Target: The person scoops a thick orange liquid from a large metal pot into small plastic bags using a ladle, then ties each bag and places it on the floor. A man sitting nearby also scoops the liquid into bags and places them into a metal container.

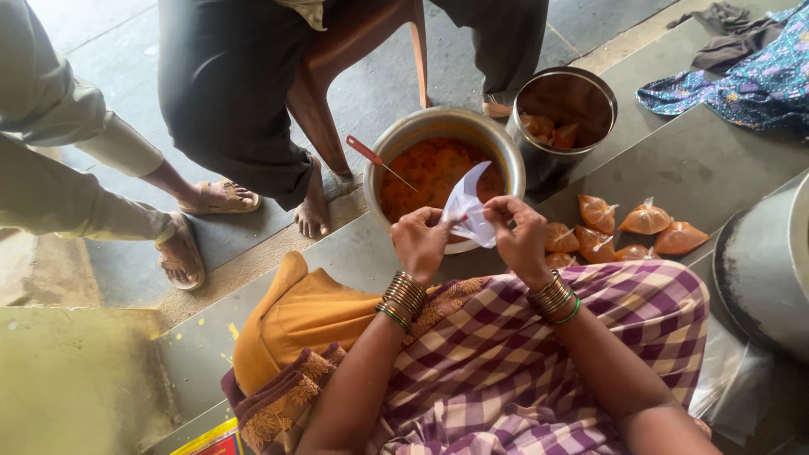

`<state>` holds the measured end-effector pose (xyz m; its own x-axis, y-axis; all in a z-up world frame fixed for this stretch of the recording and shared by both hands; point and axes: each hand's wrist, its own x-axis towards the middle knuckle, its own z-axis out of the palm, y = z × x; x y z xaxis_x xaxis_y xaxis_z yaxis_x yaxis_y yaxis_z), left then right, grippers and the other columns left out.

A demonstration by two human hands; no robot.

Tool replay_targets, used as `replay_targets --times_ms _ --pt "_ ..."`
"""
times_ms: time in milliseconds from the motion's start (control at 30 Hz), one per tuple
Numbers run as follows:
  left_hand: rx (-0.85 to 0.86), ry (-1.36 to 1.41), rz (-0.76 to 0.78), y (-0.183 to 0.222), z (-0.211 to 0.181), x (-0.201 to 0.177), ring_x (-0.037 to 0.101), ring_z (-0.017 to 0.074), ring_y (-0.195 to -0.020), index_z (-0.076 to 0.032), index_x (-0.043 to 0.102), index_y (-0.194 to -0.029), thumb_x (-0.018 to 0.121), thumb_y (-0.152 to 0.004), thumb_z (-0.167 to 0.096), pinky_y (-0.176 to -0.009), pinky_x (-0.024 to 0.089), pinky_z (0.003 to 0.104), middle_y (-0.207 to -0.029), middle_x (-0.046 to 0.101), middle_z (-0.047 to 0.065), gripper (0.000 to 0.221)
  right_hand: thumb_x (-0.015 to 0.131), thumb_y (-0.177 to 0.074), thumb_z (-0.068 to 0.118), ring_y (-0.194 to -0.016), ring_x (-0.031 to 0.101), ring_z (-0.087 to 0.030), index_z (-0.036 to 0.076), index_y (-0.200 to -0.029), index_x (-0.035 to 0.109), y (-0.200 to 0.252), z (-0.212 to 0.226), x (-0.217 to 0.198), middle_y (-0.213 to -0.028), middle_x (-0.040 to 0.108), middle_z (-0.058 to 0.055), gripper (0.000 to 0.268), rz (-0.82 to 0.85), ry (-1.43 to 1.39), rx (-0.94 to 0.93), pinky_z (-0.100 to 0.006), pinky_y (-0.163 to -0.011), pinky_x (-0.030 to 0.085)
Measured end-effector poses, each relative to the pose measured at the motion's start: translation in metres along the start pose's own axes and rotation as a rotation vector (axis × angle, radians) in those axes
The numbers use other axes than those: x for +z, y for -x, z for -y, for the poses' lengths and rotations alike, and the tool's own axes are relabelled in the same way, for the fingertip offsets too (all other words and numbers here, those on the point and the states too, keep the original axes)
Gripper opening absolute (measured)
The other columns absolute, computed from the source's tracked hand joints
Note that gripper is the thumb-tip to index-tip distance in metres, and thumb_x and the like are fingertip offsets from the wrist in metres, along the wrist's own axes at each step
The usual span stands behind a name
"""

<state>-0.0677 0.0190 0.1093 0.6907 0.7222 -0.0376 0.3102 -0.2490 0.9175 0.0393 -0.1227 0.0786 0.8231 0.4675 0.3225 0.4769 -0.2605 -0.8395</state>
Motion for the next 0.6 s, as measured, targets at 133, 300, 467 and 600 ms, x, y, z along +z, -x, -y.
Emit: replay_targets --times_ms 133,300,467,600 --pt "0.348 -0.560 -0.121 0.000 0.004 0.009 0.073 0.0264 -0.068 -0.004 0.077 -0.109 0.075 -0.081 -0.018 -0.063 0.055 0.039 -0.080 0.076 0.013 0.032 0.072 -0.094 0.006 -0.078 0.068 -0.018 0.005 -0.097 0.072 -0.002 -0.010 -0.007 -0.089 0.073 -0.007 0.004 -0.045 0.036 -0.078 -0.031 -0.070 0.053" --pt "0.598 -0.722 -0.080 0.002 0.019 0.033 0.072 0.0277 -0.071 -0.008 0.074 -0.121 0.067 -0.088 -0.011 -0.059 0.056 0.040 -0.087 0.069 0.015 0.034 0.070 -0.095 0.007 -0.089 0.068 -0.023 0.007 -0.099 0.072 -0.002 -0.010 -0.009 -0.092 0.073 -0.006 0.004 0.008 0.153 -0.353 -0.037 -0.088 0.047" --pt "0.360 -0.698 0.046 -0.001 0.036 0.037 0.073 0.0297 -0.076 -0.008 0.070 -0.094 0.067 -0.089 -0.015 -0.068 0.057 0.042 -0.089 0.072 0.012 0.010 0.082 -0.080 0.026 -0.089 0.067 -0.026 0.007 -0.096 0.072 0.001 -0.003 -0.016 -0.092 0.074 -0.007 0.027 0.021 0.233 -0.493 -0.042 -0.087 0.042" --pt "0.364 -0.616 -0.005 -0.001 0.036 0.030 0.073 0.0319 -0.077 -0.007 0.070 -0.098 0.069 -0.087 -0.015 -0.071 0.057 0.044 -0.090 0.073 0.013 0.014 0.085 -0.078 0.025 -0.090 0.069 -0.025 0.008 -0.100 0.075 -0.001 -0.003 -0.016 -0.096 0.074 -0.008 0.030 -0.038 0.313 -0.431 -0.040 -0.089 0.045"
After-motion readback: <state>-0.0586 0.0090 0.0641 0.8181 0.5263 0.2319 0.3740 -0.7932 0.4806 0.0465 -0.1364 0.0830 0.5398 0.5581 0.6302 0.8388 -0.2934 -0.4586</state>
